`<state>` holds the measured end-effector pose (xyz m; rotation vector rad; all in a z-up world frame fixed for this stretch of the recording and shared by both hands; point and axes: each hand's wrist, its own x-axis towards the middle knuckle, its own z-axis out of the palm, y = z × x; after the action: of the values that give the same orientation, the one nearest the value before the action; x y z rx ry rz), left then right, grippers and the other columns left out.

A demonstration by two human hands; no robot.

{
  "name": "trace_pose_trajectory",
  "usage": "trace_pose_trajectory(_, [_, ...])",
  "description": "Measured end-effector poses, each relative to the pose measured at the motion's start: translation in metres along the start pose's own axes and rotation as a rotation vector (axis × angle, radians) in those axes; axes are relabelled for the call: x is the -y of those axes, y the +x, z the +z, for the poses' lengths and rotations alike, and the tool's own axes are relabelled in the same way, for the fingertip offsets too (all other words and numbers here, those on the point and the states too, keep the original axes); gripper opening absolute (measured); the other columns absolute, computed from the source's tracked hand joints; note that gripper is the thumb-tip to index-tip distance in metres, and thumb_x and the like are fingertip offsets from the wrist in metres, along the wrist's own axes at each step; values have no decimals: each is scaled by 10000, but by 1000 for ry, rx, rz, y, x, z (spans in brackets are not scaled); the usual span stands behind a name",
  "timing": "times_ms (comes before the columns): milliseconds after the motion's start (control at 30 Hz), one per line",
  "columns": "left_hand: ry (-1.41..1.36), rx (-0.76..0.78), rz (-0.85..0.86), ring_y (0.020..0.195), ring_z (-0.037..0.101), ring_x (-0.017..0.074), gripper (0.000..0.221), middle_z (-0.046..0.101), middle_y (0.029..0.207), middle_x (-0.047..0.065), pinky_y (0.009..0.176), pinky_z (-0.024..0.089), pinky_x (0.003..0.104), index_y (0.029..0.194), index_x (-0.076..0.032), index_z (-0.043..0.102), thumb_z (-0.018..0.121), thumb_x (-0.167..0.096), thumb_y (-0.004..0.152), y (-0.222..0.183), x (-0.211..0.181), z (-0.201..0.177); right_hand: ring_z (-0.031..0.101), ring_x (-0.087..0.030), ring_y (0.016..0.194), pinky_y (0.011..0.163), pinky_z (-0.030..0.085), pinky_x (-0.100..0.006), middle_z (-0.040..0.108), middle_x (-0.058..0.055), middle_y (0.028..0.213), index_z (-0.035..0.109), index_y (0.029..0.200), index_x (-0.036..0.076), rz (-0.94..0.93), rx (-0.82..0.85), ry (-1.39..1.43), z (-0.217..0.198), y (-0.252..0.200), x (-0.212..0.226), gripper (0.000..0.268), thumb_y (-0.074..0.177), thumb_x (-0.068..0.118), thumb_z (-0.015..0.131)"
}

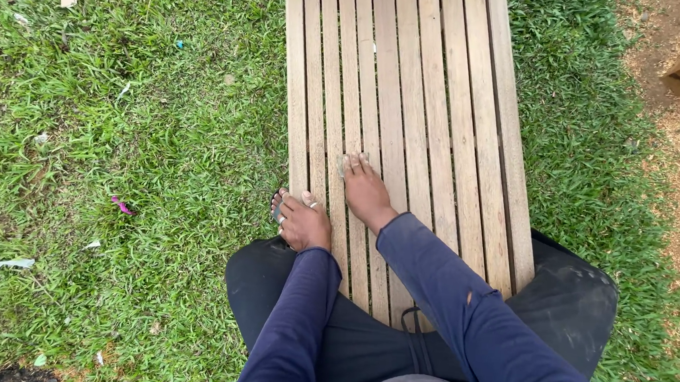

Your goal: The person sands a wooden chair manually with sandpaper.

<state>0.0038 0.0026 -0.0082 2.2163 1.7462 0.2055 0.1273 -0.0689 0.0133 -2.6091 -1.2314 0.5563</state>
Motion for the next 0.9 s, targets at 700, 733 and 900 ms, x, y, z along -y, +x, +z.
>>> trace_pose_trajectory(700, [-5,25,-5,1179,584,381,590,605,1287,190,930,480,550,1395,12,508,455,-454,1036,-2,-4,-7,315,-411,1489,1193,286,-477,342,-308,1590,350,1516,-99,-49,23,-159,9,-43,11,591,936,3,389])
trace_pose_trajectory(733, [-5,26,-8,1179,584,381,590,605,1287,190,930,480,550,1395,12,508,455,-454,1036,-1,-3,-6,315,-411,1489,1193,286,-477,342,-308,1590,350,1516,-99,-50,26,-160,23,-60,7,591,936,3,389])
trace_pose_trajectory(900, [13,79,-16,1186,586,382,588,604,1295,189,959,473,544,1384,16,514,442,-463,1052,-3,-3,-9,344,-425,1474,1183,301,-508,361,-305,1585,363,1528,-87,-107,51,-241,47,-105,-1,599,932,-22,381])
